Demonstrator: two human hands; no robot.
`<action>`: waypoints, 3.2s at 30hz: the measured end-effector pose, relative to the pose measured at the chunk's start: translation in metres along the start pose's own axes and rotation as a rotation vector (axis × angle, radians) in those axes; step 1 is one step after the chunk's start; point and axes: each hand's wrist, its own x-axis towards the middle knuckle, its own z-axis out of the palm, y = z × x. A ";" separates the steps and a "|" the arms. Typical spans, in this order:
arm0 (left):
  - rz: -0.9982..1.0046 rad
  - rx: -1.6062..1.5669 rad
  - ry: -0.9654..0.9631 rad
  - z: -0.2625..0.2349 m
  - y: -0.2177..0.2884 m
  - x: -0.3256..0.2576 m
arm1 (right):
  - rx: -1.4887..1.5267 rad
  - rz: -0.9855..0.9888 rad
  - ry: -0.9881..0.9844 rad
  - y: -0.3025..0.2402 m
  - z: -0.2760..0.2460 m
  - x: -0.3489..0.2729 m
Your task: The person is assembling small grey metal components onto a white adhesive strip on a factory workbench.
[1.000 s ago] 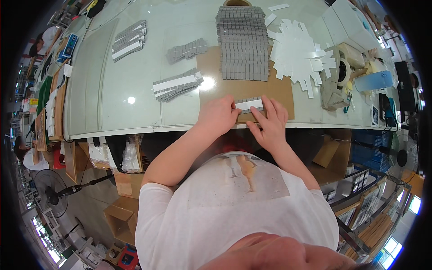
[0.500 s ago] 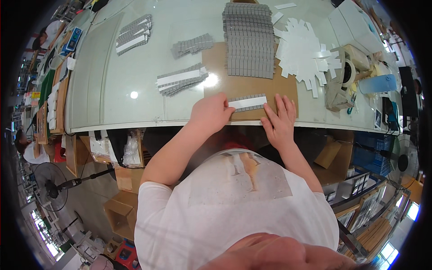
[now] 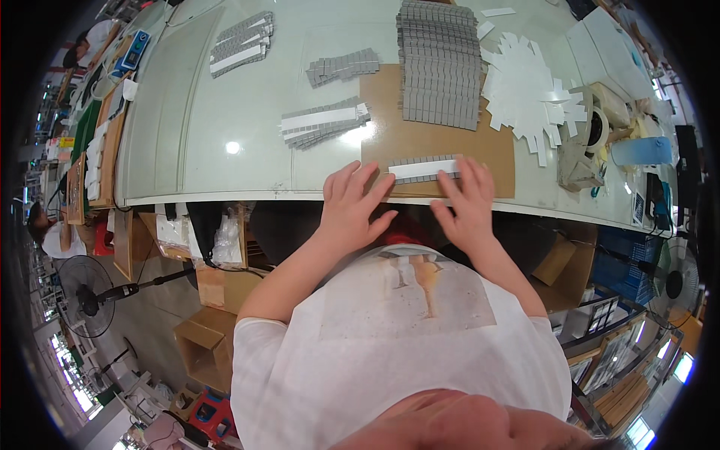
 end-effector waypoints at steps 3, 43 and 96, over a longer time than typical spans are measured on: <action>0.029 0.073 0.001 0.005 0.002 -0.004 | 0.032 -0.044 -0.086 -0.025 0.008 0.016; -0.841 0.090 -0.166 -0.099 -0.122 0.078 | -0.182 0.063 0.129 0.104 0.005 0.077; 0.196 -0.068 -0.052 0.015 0.006 0.032 | 0.294 0.436 0.637 0.095 -0.081 -0.070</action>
